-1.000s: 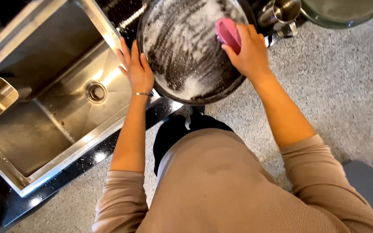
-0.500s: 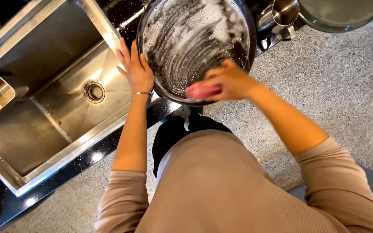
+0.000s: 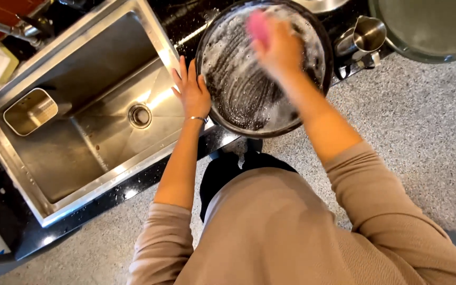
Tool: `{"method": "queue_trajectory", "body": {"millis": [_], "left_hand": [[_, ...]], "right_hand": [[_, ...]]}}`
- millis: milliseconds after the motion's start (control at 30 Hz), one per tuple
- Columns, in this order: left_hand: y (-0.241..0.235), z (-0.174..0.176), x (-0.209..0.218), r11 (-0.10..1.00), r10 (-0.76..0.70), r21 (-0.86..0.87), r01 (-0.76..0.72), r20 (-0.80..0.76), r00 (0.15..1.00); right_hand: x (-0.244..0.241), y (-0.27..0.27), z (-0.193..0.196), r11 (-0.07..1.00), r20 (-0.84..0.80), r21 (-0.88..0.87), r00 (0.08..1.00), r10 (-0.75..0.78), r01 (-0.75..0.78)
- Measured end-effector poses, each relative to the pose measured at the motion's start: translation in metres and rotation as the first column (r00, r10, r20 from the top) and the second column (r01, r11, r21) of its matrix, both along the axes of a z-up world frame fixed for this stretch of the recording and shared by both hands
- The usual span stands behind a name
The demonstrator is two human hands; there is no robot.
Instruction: Cleaning and rinsing a large flat plate or tray in a kitchen or cafe workspace.
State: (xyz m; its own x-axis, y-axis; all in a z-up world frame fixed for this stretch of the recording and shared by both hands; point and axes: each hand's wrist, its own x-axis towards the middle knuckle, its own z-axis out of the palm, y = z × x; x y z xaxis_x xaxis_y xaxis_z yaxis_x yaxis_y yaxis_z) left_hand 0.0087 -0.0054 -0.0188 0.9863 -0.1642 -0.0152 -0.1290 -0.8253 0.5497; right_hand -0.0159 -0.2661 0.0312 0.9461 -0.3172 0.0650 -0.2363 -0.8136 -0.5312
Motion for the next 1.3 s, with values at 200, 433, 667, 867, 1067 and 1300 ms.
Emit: {"method": "queue_trajectory", "body": {"millis": [200, 433, 667, 867, 1067, 1300], "left_hand": [[-0.001, 0.009, 0.000, 1.000, -0.012, -0.023, 0.012, -0.033, 0.999], [-0.001, 0.014, -0.001, 0.999, -0.015, -0.047, 0.012, -0.058, 0.998], [0.004, 0.008, 0.000, 0.998, -0.046, -0.043, 0.044, -0.049, 0.998], [0.001, 0.013, -0.001, 0.998, -0.045, -0.054, 0.043, -0.030, 0.999], [0.000, 0.021, -0.003, 0.998, -0.028, -0.055, 0.025, -0.060, 0.998], [0.000, 0.016, 0.001, 0.997, -0.027, -0.070, 0.027, -0.008, 1.000]], "right_hand": [[-0.068, 0.072, 0.029, 0.855, -0.098, 0.027, 0.850, 0.518, -0.518], [-0.103, -0.044, 0.033, 0.947, -0.189, 0.169, 0.934, 0.304, -0.275], [-0.027, 0.007, 0.022, 0.999, -0.058, 0.025, 0.998, -0.025, 0.027], [-0.076, 0.066, 0.029, 0.908, -0.055, 0.062, 0.906, 0.419, -0.415], [-0.128, -0.025, 0.029, 0.815, -0.036, 0.153, 0.821, 0.570, -0.559], [-0.103, -0.025, 0.008, 0.990, 0.063, -0.136, 0.998, 0.030, -0.021]]}}
